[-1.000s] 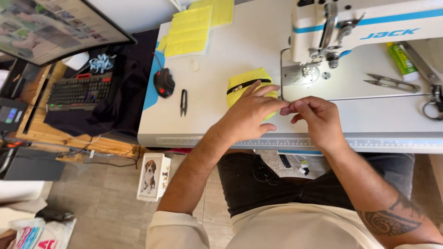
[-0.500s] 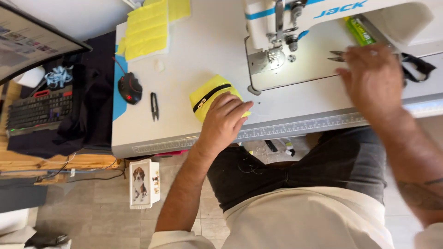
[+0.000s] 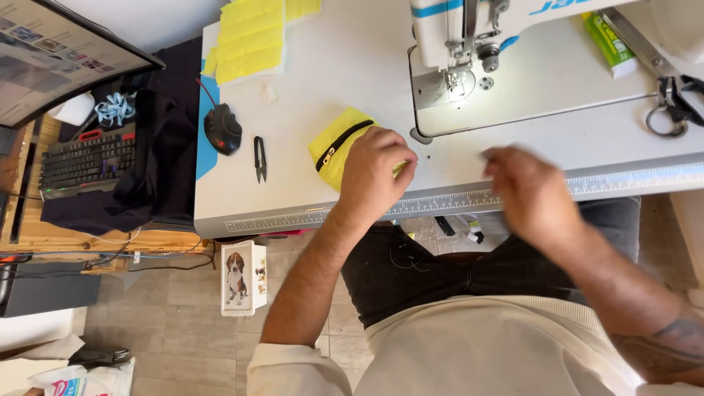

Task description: Trimming excess threads and turning a small yellow pouch inside out to finish the product at a sewing station.

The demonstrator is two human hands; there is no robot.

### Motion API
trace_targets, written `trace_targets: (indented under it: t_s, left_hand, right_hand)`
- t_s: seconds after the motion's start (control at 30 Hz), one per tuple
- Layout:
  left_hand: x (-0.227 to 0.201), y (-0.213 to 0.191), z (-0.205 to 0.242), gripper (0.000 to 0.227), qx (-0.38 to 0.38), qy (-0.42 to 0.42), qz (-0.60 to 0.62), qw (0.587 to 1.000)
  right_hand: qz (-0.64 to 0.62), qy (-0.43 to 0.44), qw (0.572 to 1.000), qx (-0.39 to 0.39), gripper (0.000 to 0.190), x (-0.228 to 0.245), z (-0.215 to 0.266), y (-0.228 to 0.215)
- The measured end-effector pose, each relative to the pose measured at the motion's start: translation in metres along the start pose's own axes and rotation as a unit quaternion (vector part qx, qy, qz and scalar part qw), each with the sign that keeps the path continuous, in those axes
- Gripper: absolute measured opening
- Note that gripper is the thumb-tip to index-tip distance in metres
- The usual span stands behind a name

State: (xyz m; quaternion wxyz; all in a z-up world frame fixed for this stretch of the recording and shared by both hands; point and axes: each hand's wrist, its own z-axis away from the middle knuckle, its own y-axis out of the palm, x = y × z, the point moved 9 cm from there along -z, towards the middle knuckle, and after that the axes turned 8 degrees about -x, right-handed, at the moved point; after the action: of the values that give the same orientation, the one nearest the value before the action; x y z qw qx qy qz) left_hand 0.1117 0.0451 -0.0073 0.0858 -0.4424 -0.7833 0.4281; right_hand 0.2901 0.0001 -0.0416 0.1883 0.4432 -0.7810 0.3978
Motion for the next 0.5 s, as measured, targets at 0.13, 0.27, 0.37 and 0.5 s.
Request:
trace_targets:
  t_s: [0.13, 0.27, 0.37, 0.5]
  left_hand:
    - [0.036, 0.012, 0.012, 0.006, -0.034, -0.206, 0.159, 0.965]
    - [0.048, 0.021, 0.03, 0.004, -0.058, -0.316, 0.312, 0.894]
    - [0.043, 0.015, 0.028, 0.004, -0.062, -0.318, 0.339, 0.883]
    - [0.037, 0.014, 0.025, 0.004, -0.053, -0.321, 0.352, 0.877]
  right_hand:
    - [0.059, 0.059, 0.996, 0.013, 0.017, 0.02, 0.01, 0.03]
    - [0.087, 0.014, 0.995, 0.042, 0.032, 0.024, 0.005, 0.04]
    - [0.109, 0.021, 0.992, 0.055, 0.03, 0.018, 0.0, 0.045]
    - [0.126, 0.03, 0.99, 0.054, 0.028, 0.012, -0.006, 0.054]
